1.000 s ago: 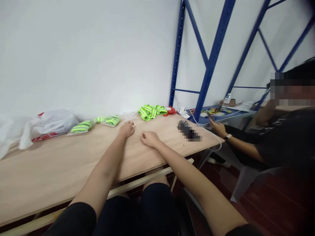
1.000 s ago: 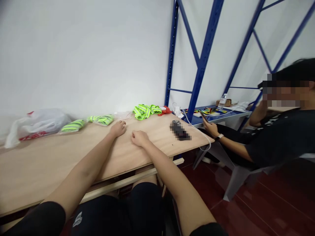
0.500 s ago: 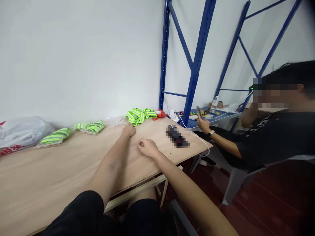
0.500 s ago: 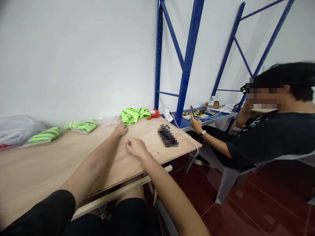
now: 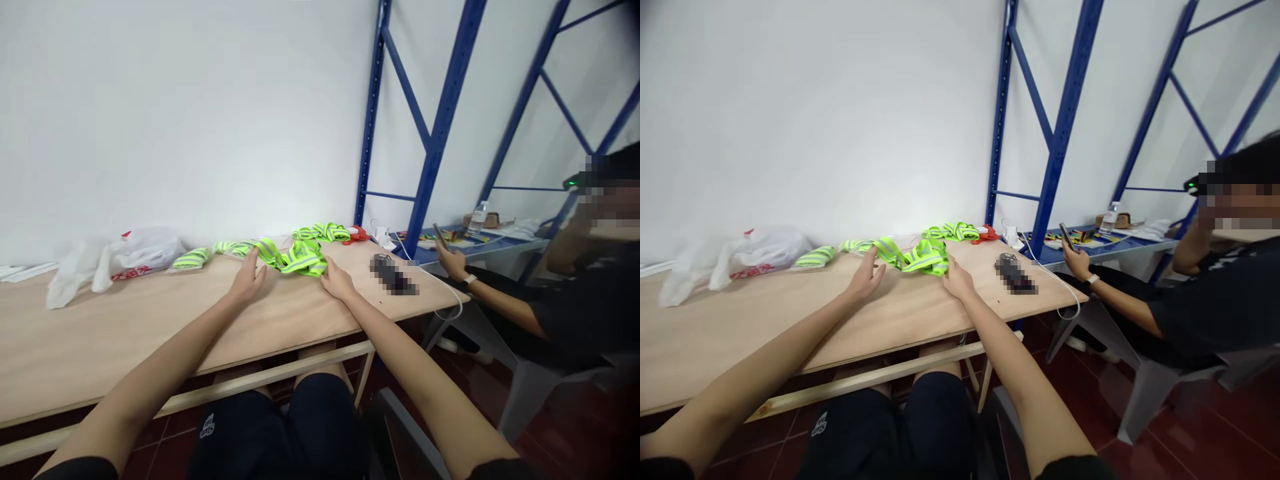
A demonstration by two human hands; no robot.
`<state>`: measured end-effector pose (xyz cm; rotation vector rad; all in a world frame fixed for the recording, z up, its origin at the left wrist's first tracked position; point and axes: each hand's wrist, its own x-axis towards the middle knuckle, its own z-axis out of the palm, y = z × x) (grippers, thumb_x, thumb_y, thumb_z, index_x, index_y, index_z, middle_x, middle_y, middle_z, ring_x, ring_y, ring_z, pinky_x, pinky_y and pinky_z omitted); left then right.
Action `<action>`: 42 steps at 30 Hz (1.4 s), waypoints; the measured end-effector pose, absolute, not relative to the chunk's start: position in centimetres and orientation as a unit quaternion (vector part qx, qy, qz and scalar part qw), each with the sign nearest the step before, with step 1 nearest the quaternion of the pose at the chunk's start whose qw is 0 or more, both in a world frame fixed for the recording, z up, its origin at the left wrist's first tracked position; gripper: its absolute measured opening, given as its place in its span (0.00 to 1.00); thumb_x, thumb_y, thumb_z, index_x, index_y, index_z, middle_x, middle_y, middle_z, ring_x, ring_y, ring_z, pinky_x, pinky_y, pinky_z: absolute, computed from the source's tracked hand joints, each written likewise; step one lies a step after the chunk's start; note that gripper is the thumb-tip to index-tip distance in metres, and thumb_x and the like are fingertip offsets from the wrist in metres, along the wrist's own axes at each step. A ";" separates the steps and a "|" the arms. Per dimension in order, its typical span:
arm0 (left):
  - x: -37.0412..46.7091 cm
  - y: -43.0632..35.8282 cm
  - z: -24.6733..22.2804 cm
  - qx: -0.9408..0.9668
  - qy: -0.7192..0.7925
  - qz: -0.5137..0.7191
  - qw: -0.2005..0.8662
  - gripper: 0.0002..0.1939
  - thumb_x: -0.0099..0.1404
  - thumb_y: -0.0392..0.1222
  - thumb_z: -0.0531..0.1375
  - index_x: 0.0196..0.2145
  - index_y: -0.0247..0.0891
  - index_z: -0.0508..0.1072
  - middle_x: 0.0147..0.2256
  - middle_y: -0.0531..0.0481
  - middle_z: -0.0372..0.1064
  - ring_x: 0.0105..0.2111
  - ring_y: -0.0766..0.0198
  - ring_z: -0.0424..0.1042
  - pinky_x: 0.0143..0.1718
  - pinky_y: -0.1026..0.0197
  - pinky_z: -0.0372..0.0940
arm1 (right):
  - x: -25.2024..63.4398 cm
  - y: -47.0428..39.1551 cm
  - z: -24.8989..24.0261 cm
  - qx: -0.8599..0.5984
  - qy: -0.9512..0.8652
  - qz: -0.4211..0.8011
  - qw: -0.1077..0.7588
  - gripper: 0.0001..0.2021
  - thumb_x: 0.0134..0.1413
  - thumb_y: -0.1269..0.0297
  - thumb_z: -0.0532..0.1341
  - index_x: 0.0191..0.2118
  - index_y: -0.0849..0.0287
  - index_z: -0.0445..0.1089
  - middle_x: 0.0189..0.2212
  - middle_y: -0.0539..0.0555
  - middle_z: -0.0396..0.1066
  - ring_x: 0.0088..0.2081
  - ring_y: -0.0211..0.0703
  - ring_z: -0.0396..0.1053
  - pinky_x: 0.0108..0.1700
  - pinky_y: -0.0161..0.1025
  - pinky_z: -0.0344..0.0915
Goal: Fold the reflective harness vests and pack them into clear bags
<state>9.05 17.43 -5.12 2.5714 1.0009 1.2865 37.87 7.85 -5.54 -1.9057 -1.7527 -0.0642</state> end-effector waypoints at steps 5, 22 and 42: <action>3.8 17.6 -4.0 0.806 0.345 0.472 0.090 0.37 0.72 0.47 0.48 0.72 0.40 0.34 0.69 0.35 0.45 0.57 0.51 0.65 0.48 0.53 0.70 | 37.2 8.9 -5.9 -0.684 -0.688 -0.054 0.238 0.25 0.62 0.58 0.56 0.64 0.54 0.60 0.56 0.60 0.68 0.48 0.52 0.72 0.46 0.42 0.64; 8.5 14.1 -3.7 0.944 0.219 0.242 0.045 0.26 0.65 0.62 0.57 0.51 0.41 0.73 0.45 0.42 0.74 0.45 0.49 0.73 0.48 0.53 0.64 | 33.4 6.5 -4.3 -0.474 -0.842 -0.081 0.244 0.21 0.66 0.56 0.54 0.61 0.57 0.61 0.59 0.61 0.66 0.57 0.49 0.66 0.53 0.42 0.64; 5.4 16.5 -2.0 0.787 0.363 0.433 0.248 0.30 0.66 0.69 0.50 0.31 0.38 0.70 0.19 0.52 0.69 0.24 0.59 0.71 0.32 0.59 0.64 | 33.6 8.3 -5.8 -0.591 -0.744 -0.118 0.288 0.06 0.66 0.60 0.57 0.42 0.53 0.70 0.41 0.52 0.75 0.42 0.43 0.70 0.36 0.35 0.58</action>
